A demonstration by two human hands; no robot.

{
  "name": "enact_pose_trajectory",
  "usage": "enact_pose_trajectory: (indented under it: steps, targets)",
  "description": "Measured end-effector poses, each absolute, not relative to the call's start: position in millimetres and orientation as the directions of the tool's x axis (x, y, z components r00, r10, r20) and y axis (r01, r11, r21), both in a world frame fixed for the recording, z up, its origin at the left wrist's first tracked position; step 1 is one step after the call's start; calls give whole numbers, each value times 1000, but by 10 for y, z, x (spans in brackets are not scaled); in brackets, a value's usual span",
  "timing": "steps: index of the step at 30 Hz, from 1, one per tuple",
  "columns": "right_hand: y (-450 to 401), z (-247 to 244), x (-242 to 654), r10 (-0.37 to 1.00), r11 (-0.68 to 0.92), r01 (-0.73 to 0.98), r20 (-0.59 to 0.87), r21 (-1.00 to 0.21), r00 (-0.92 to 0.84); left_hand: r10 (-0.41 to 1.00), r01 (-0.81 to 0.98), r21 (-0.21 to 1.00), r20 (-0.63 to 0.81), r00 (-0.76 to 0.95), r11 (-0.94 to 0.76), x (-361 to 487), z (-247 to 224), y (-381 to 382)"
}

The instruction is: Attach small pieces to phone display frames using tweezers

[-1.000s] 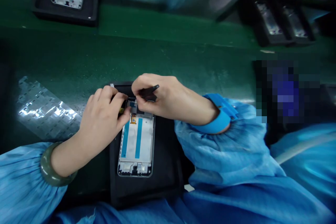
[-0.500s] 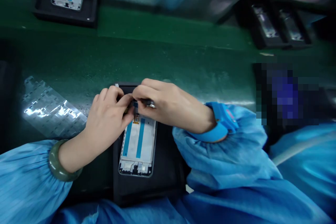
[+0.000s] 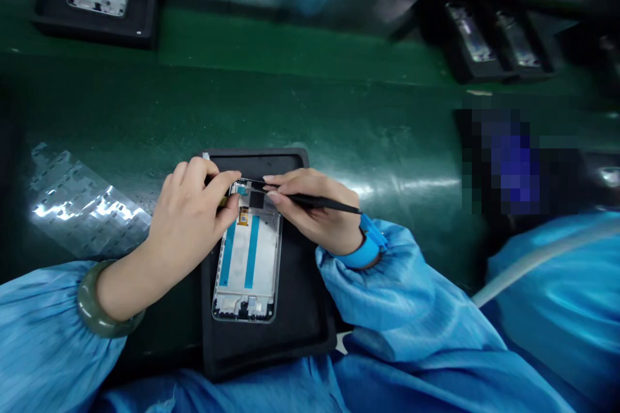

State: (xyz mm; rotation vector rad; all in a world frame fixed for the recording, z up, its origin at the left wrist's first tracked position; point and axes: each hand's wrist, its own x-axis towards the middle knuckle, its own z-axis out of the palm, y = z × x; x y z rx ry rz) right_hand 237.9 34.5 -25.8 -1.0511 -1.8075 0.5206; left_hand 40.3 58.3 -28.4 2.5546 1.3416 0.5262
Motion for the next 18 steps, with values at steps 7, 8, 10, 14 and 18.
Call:
enact_pose_trajectory:
  steps: [7, 8, 10, 14, 18]
  targets:
    - [336, -272, 2423, 804, 586, 536, 521, -608, -288, 827, 756, 336, 200, 526, -562, 405, -275, 585]
    - [335, -272, 2426, 794, 598, 541, 526, -591, -304, 827, 756, 336, 200, 526, -562, 406, -274, 586]
    - [334, -270, 2429, 771, 629, 524, 548, -574, -325, 826, 753, 340, 204, 526, -563, 407, -272, 586]
    - [338, -270, 2419, 773, 626, 501, 561, -598, -296, 825, 749, 345, 208, 526, -565, 408, -274, 585]
    - [341, -275, 2406, 791, 600, 480, 565, -640, -235, 827, 751, 347, 206, 523, -561, 410, -274, 583]
